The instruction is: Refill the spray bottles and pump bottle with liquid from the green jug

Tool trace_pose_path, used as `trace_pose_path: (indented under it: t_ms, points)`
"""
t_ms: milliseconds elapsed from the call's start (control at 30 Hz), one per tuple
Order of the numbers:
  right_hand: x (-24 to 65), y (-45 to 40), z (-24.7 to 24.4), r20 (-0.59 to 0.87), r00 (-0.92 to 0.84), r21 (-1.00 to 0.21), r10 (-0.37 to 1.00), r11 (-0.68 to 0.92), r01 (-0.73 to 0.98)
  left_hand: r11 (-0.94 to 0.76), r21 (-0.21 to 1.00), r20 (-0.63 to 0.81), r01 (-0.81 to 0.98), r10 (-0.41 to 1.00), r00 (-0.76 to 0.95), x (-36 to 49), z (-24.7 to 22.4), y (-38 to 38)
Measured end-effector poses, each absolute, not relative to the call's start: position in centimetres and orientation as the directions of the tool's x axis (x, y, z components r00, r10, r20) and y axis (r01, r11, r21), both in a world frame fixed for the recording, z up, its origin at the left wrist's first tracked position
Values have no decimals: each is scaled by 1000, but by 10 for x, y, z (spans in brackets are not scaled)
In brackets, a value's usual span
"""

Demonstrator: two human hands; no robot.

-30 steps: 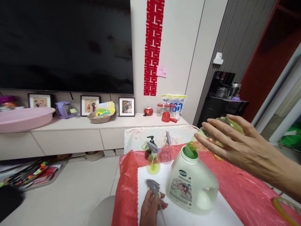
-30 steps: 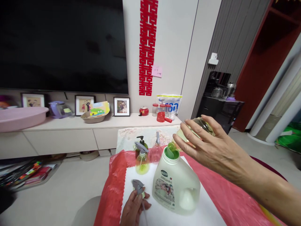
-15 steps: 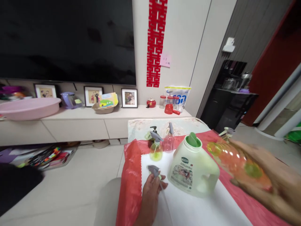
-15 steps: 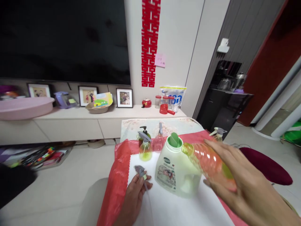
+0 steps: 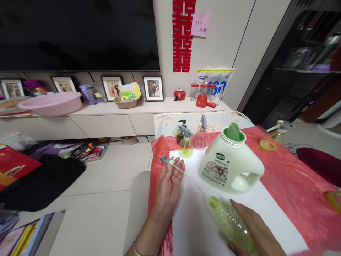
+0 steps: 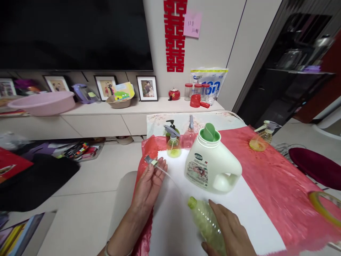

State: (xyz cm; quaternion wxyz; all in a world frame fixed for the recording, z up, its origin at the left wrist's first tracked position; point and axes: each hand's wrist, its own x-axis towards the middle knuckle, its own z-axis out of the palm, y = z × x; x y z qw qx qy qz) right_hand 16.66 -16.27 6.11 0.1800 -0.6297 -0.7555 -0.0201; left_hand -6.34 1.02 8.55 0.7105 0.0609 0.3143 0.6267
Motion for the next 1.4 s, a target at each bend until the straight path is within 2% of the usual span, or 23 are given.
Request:
trace_pose_path:
  t_ms: [267, 400, 600, 767, 1167, 1233, 1300, 1367, 1400]
  points:
    - [143, -155, 60, 330, -96, -259, 939, 187, 948, 113, 563, -252, -819, 967, -39, -56, 87, 0]
    - [136, -149, 59, 383, -85, -287, 920, 206, 936, 155, 596, -192, -788, 980, 48, -52, 85, -10]
    - [113, -141, 62, 361, 41, -436, 932, 129, 891, 279, 625, -166, -729, 960, 225, -43, 81, -34]
    - [105, -137, 61, 381, 39, -472, 924, 158, 867, 342, 605, -146, -719, 935, 322, -37, 81, -46]
    - [111, -139, 60, 418, 45, -576, 907, 227, 785, 382, 606, -132, -698, 913, 386, -38, 79, -48]
    - [117, -138, 59, 392, 12, -619, 920, 254, 743, 383, 614, -99, -690, 905, 414, -39, 80, -48]
    - [119, -138, 58, 340, 11, -714, 940, 251, 653, 381, 618, -75, -688, 899, 431, -40, 80, -48]
    - [116, -139, 58, 232, 74, -877, 970, 175, 448, 391, 613, -65, -686, 891, 450, -42, 79, -48]
    - [113, -139, 58, 147, 106, -952, 984, 111, 285, 401, 610, -63, -684, 885, 462, -42, 79, -48]
